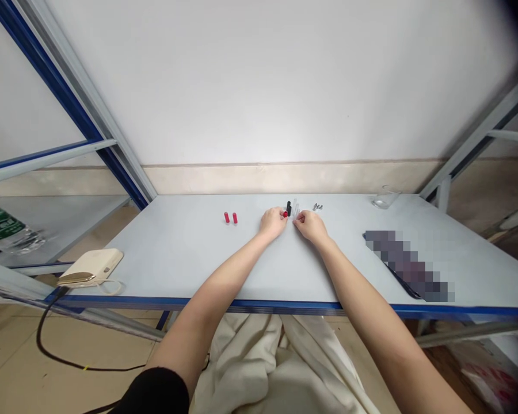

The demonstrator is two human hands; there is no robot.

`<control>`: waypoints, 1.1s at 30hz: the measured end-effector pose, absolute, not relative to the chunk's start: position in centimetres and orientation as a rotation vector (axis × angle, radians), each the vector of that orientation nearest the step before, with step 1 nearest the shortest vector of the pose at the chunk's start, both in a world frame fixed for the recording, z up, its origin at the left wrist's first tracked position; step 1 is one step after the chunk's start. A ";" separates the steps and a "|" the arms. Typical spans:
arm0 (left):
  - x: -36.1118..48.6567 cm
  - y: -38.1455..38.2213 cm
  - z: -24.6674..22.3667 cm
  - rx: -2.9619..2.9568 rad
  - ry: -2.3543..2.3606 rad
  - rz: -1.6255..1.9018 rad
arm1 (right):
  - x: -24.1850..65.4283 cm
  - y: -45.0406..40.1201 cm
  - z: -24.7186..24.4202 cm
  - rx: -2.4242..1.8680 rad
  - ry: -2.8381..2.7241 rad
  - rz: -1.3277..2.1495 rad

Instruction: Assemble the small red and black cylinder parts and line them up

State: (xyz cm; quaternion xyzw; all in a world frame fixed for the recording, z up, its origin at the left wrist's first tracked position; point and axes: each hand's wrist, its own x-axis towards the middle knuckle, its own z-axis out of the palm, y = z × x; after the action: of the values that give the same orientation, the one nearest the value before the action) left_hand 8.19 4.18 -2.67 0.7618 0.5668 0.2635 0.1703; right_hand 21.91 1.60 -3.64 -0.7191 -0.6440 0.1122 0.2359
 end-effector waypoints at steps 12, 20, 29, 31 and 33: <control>8.5 4.4 -2.9 2.078 1.748 0.637 | 21.7 1.6 -3.4 -2.011 -1.719 0.349; 8.5 4.4 -2.9 2.007 1.719 0.682 | 21.7 1.5 -3.2 -1.987 -1.681 0.358; 9.4 4.1 -2.5 2.043 1.727 0.667 | 22.2 1.9 -3.5 -1.989 -1.666 0.325; 9.5 4.1 -2.5 2.046 1.737 0.672 | 22.2 2.0 -3.6 -1.989 -1.664 0.322; 9.5 4.1 -2.5 2.048 1.744 0.675 | 22.2 2.0 -3.7 -1.990 -1.662 0.321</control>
State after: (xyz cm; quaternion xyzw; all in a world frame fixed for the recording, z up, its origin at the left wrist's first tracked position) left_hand 9.51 4.10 -2.54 0.7259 0.6183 0.2391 0.1833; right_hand 22.23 2.01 -3.67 -0.7353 -0.6139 0.1186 0.2616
